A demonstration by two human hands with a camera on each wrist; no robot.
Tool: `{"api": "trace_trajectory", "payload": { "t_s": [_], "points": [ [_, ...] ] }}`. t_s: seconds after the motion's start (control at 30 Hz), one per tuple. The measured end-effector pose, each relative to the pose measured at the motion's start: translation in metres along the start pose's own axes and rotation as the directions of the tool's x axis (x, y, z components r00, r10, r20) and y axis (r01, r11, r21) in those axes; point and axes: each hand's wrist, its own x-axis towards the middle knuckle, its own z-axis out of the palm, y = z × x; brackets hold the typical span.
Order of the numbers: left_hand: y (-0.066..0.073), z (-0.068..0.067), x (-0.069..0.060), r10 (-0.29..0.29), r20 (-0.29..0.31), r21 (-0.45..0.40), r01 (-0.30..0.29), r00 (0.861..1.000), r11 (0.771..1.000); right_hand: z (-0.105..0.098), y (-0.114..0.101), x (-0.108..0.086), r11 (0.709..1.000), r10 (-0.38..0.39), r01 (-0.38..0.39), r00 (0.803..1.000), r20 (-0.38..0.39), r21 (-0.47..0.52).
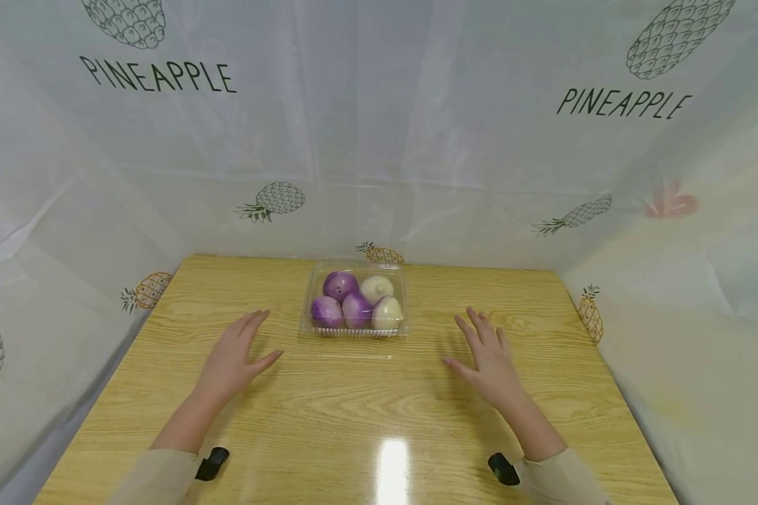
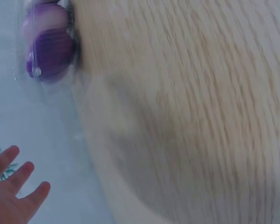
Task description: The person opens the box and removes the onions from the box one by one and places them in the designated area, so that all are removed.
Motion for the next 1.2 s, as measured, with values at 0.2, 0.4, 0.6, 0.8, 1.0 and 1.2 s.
{"api": "trace_trajectory", "payload": {
  "t_s": [0.2, 0.4, 0.6, 0.8, 1.0, 1.2],
  "points": [
    [0.005, 0.010, 0.006, -0.060, 0.024, -0.104, 0.062, 0.998, 0.993, 0.006, -0.008, 0.005, 0.996, -0.010, 0.014, 0.999, -0.047, 0.091],
    [0.010, 0.019, 0.008, -0.143, 0.061, -0.240, 0.153, 0.988, 0.958, 0.012, -0.020, 0.010, 0.974, 0.006, 0.000, 1.000, -0.026, 0.226],
    [0.013, 0.030, 0.014, -0.194, 0.068, -0.387, 0.205, 0.979, 0.899, 0.020, -0.032, 0.014, 0.944, 0.018, -0.013, 1.000, -0.012, 0.330],
    [0.015, 0.039, 0.019, -0.251, 0.076, -0.486, 0.256, 0.965, 0.836, 0.029, -0.042, 0.018, 0.910, 0.023, -0.011, 0.999, -0.023, 0.415],
    [0.018, 0.046, 0.026, -0.270, 0.107, -0.550, 0.283, 0.957, 0.786, 0.037, -0.052, 0.022, 0.873, 0.025, 0.001, 0.999, -0.046, 0.487],
    [0.020, 0.050, 0.028, -0.294, 0.137, -0.566, 0.318, 0.946, 0.760, 0.044, -0.066, 0.025, 0.830, 0.040, -0.010, 0.998, -0.041, 0.558]
  ]
}}
